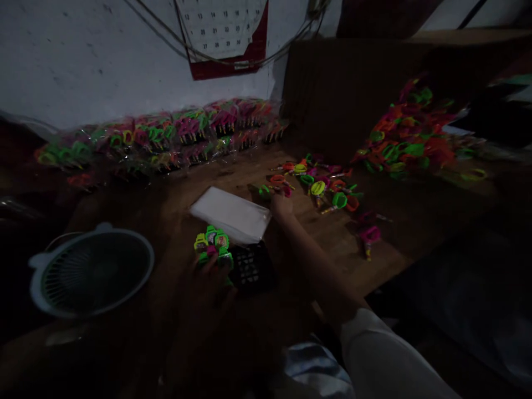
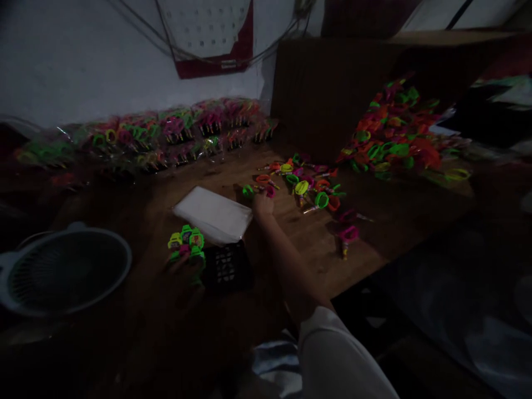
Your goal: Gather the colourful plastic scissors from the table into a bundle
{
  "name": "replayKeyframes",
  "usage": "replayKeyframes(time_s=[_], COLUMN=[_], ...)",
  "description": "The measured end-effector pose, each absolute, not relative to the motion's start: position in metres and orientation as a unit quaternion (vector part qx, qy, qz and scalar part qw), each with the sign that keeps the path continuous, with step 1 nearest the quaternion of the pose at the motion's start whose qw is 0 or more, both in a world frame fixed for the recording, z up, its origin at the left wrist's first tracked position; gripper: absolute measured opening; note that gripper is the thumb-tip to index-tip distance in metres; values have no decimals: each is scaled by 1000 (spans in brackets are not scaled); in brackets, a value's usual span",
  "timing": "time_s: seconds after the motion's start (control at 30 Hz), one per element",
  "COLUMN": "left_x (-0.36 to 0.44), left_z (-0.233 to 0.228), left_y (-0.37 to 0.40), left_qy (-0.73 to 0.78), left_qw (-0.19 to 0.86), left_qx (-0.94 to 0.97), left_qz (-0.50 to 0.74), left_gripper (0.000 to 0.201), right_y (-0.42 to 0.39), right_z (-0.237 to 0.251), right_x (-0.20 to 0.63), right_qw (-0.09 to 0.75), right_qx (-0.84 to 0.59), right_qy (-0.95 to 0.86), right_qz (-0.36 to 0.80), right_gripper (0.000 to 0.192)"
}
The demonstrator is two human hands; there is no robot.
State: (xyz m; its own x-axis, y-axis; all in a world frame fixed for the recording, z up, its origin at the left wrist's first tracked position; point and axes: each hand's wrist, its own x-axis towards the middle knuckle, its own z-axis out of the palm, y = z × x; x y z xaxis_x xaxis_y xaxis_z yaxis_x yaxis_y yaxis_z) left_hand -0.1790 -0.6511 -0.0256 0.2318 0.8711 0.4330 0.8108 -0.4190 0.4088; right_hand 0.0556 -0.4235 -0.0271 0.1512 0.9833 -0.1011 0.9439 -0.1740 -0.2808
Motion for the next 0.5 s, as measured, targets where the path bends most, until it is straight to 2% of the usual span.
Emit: replayKeyframes(time_s=[0.13,0.2,0.33,0.4,0.5], left_x=[-179,-179,-182,-184,-186], left_z=[-31,-36,-44,-46,-46], left_y=[-648,-647,-647,-647,-648], left_qy=[532,532,536,540,545], left_qw=[40,39,46,52,62], left_qx=[782,778,771,769,768], left_qz=[322,331,341,339,329], left_gripper=[37,37,35,35,38], right_y=[-468,-511,-595,-617,-623], right_z=[-24,-31,-62,-73,-75], right_x=[45,33,4,-7,-13], right_qw=[202,250,402,419,392], right_qx=[-721,-666,-475,-453,-459], right_qy=[-627,-639,-523,-456,-506], right_qz=[214,293,583,641,616], right_gripper=[35,34,28,28,23])
